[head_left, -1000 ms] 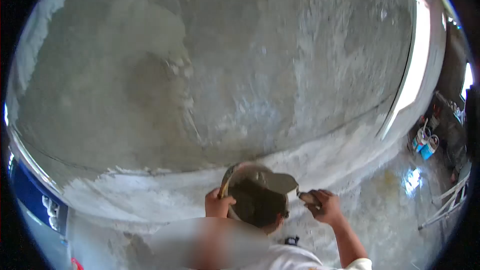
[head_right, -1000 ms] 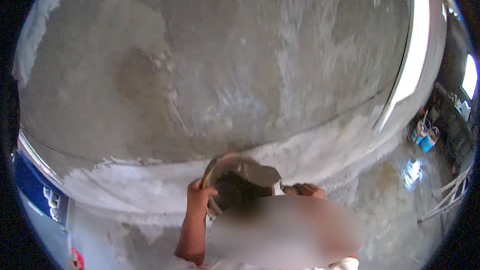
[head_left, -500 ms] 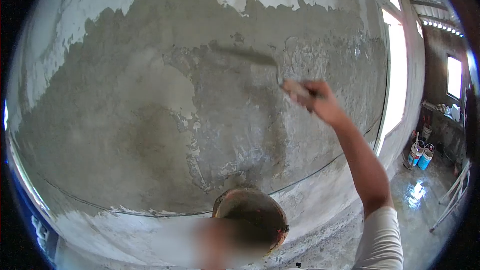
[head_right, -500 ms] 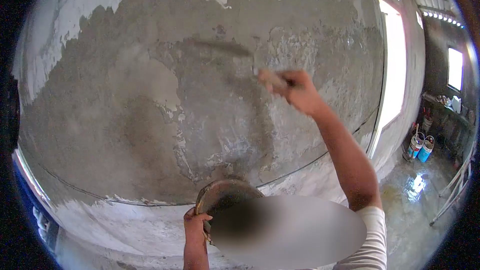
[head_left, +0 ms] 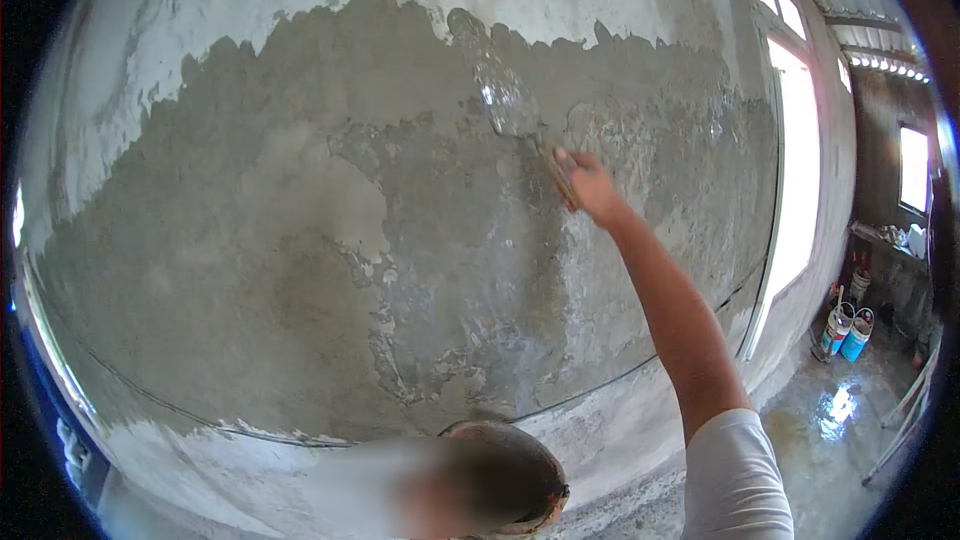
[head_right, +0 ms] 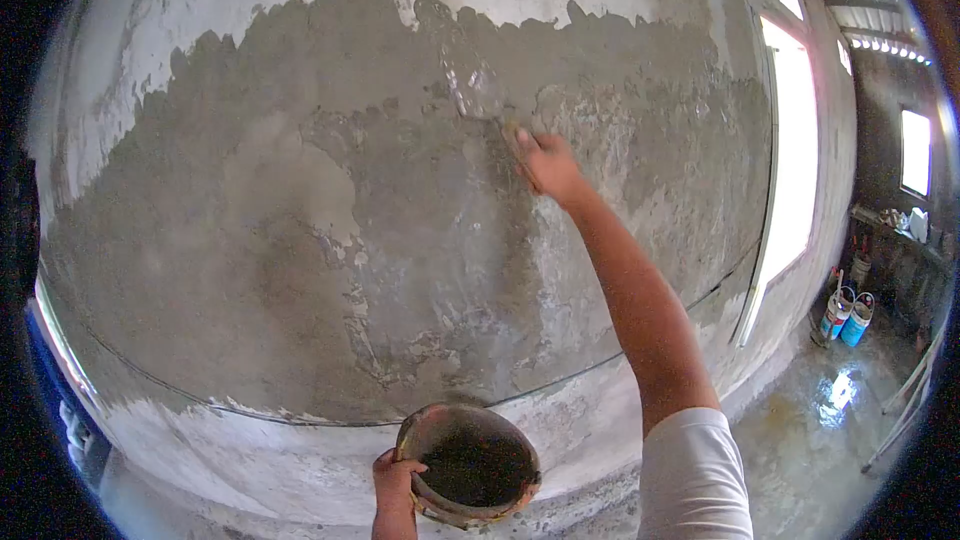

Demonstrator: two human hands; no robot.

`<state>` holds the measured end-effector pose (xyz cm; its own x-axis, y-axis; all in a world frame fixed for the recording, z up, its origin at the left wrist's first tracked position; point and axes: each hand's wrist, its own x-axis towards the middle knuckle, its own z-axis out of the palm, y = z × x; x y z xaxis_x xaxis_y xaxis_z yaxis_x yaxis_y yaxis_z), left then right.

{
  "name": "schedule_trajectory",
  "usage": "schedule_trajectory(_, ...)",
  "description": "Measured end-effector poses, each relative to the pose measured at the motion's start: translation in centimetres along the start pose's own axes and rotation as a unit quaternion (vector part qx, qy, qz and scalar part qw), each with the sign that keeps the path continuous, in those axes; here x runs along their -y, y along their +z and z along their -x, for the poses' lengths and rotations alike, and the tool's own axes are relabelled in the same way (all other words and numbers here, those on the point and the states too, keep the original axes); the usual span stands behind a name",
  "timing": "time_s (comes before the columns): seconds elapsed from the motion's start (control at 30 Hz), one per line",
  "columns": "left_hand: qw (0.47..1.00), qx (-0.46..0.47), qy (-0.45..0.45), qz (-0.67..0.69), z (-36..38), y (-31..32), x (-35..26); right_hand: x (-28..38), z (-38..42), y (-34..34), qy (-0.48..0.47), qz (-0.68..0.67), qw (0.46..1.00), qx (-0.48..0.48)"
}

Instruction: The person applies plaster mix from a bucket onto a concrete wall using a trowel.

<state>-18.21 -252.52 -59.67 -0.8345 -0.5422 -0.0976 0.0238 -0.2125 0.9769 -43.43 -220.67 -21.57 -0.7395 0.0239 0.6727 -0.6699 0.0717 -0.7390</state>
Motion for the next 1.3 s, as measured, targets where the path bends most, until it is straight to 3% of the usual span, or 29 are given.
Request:
schedule_trajectory(0.03,1.000,0.006,0.020,0.018,0.0,-0.2,0.5,-2.4,1.3,-0.8,0.009,0.002,1.000,0.015)
schedule_trajectory(0.07,0.996,-0.044,-0.036,-0.064,1.6,0.3,-1.5,-4.0,2.7,-1.5,0.015,0.004,0.999,0.031)
schedule_trajectory(0.1,0.997,-0.041,-0.039,-0.059,1.2,-0.2,-0.6,-4.6,4.5,-2.0,0.015,0.010,0.999,0.034)
schedule_trajectory(0.17,0.994,-0.020,0.029,-0.101,0.1,-1.9,1.5,-4.0,7.2,-2.4,0.054,-0.046,0.997,0.029)
schedule_trajectory(0.2,0.998,-0.051,-0.005,0.037,1.6,-1.0,0.5,-2.8,6.9,-2.4,0.051,-0.043,0.997,0.031)
schedule_trajectory(0.27,0.999,-0.054,0.001,0.008,2.5,-1.0,0.6,0.0,5.6,-1.3,0.024,0.006,1.000,-0.006)
schedule_trajectory(0.37,0.999,-0.049,0.020,0.002,2.8,-1.3,1.4,6.0,0.3,-0.1,-0.085,0.050,0.995,0.017)
schedule_trajectory(0.43,0.999,-0.042,0.024,0.023,3.7,-1.8,2.0,7.8,-2.5,1.2,-0.088,0.064,0.994,0.021)
schedule_trajectory(0.5,0.996,-0.084,-0.005,0.014,3.9,-1.9,1.7,7.8,-5.4,2.3,-0.053,0.068,0.995,-0.041)
schedule_trajectory(0.6,0.997,-0.070,0.013,0.035,3.7,-2.6,3.3,3.2,-4.4,2.5,-0.070,0.101,0.989,-0.080)
schedule_trajectory(0.67,0.998,-0.059,0.009,0.014,4.5,-2.3,2.0,0.6,-0.3,1.7,-0.021,0.075,0.996,-0.047)
schedule_trajectory(0.7,0.998,-0.054,-0.005,-0.018,5.4,-2.8,1.8,-4.5,-0.6,1.3,-0.054,0.159,0.981,-0.099)
schedule_trajectory(0.73,0.998,-0.046,0.029,-0.010,5.6,-3.0,2.1,-6.4,2.3,0.7,-0.002,0.111,0.992,-0.066)
schedule_trajectory(0.83,0.996,-0.092,0.001,0.001,6.5,-2.5,1.4,-7.2,10.8,0.1,0.065,0.077,0.994,-0.044)
schedule_trajectory(0.9,0.997,-0.074,0.008,0.009,6.2,-3.0,2.2,-6.5,11.5,0.2,0.090,0.045,0.994,-0.042)
schedule_trajectory(0.97,0.997,-0.076,-0.006,-0.007,6.6,-3.3,1.5,-5.6,9.7,0.4,0.030,0.006,0.997,-0.068)
schedule_trajectory(1.03,0.996,-0.084,-0.010,-0.004,6.8,-3.2,0.9,-1.9,5.0,0.7,0.001,-0.021,0.998,-0.054)
schedule_trajectory(1.1,0.996,-0.092,-0.017,-0.003,7.9,-3.2,0.2,2.7,0.7,2.3,-0.026,-0.023,0.994,-0.106)
schedule_trajectory(1.17,0.998,-0.060,-0.002,0.025,9.2,-3.1,-1.5,6.0,-3.2,4.1,-0.023,-0.044,0.996,-0.071)
schedule_trajectory(1.3,0.996,-0.078,0.037,0.010,8.8,-4.5,0.5,7.7,-2.5,8.4,-0.010,0.042,0.998,-0.039)
